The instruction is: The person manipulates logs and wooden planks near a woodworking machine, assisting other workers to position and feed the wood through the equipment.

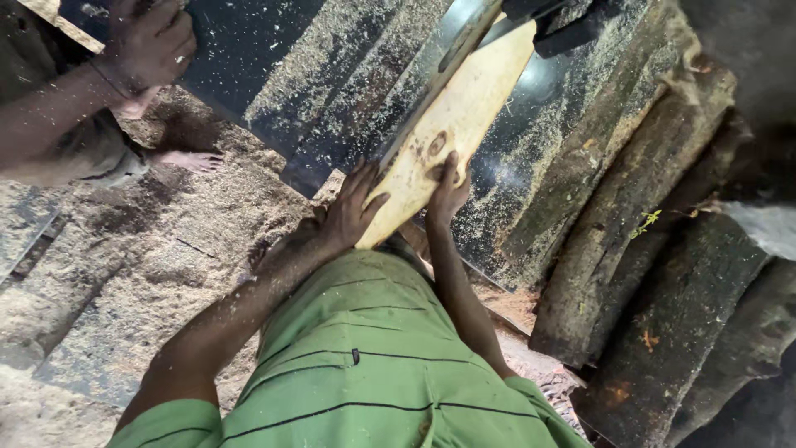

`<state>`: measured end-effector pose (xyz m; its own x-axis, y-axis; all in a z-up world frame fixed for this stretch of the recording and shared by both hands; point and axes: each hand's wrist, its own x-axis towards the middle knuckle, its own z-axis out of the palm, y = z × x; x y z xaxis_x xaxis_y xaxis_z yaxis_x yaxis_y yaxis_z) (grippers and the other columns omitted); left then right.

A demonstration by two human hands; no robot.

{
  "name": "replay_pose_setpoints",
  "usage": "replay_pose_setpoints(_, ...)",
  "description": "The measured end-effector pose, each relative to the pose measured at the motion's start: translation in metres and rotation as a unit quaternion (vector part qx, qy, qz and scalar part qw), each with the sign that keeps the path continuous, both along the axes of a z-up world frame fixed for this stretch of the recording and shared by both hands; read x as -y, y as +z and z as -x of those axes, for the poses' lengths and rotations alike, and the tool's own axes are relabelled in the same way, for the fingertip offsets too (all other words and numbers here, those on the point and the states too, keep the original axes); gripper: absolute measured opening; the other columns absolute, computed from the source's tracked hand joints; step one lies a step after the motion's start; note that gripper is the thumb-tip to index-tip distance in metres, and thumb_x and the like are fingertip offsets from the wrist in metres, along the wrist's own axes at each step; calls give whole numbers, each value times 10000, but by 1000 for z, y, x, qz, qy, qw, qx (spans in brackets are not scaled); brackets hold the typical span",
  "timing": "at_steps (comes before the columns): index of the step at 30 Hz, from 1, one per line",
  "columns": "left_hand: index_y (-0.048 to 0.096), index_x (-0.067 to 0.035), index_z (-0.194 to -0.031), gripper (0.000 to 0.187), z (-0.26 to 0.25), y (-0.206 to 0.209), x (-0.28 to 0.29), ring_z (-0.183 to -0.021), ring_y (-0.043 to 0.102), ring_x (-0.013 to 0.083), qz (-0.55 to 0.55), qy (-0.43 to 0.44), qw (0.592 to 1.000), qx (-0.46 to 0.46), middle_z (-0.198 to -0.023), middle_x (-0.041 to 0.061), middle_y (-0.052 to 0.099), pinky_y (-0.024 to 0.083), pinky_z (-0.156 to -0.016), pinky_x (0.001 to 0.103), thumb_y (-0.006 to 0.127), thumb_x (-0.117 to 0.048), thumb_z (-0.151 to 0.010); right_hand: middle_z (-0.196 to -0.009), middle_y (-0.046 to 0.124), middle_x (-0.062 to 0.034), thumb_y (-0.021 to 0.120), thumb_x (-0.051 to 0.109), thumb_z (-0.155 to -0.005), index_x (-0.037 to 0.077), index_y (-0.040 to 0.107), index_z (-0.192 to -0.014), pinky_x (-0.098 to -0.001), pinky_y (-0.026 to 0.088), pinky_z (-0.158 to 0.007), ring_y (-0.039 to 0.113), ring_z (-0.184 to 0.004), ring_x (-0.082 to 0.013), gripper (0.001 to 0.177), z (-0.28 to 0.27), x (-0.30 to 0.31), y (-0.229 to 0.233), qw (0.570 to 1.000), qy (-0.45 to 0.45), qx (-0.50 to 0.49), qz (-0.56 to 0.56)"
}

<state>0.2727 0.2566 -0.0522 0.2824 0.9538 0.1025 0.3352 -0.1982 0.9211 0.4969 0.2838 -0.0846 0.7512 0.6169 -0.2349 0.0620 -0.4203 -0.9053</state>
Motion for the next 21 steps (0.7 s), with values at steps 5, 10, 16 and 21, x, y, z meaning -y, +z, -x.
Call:
replay_pose_setpoints(5,528,95,-1424,586,-30,-16,-35,-1489,419,438,8,31,999,7,-1524,277,508,361,-1235,489,618,-353,-1057,-1060,730,-217,700,650,-846,-85,497,-1420,-452,627,-869,724,-954,-286,955,-32,-28,-4,999,30,-21,-27)
replay_pose_setpoints(10,546,74,-1423,587,-65,-12,-68,-1461,423,437,-9,36,999,-26,-1500,272,521,359,-1218,497,606,-381,-1056,-1201,703,-223,711,653,-955,-118,572,-1354,-431,565,-988,705,-1118,-291,880,-78,-78,-30,992,45,106,-52)
replay_pose_setpoints(16,513,49,-1473,627,-100,-26,-125,-1467,365,440,-11,37,999,-32,-1564,297,428,319,-1214,487,384,-453,-1120,-1405,552,-275,674,685,-862,-73,311,-1522,-482,514,-1075,601,-1274,-349,1069,-125,-136,-41,1000,29,-2,4)
replay_pose_setpoints(21,581,-81,-1447,445,-138,-89,-156,-1483,476,395,-111,108,980,-122,-1508,222,579,402,-1258,518,366,-364,-1180,-1506,406,-306,687,545,-977,-80,209,-1566,-505,413,-1140,454,-1369,-389,982,-76,-86,-99,990,78,106,-41)
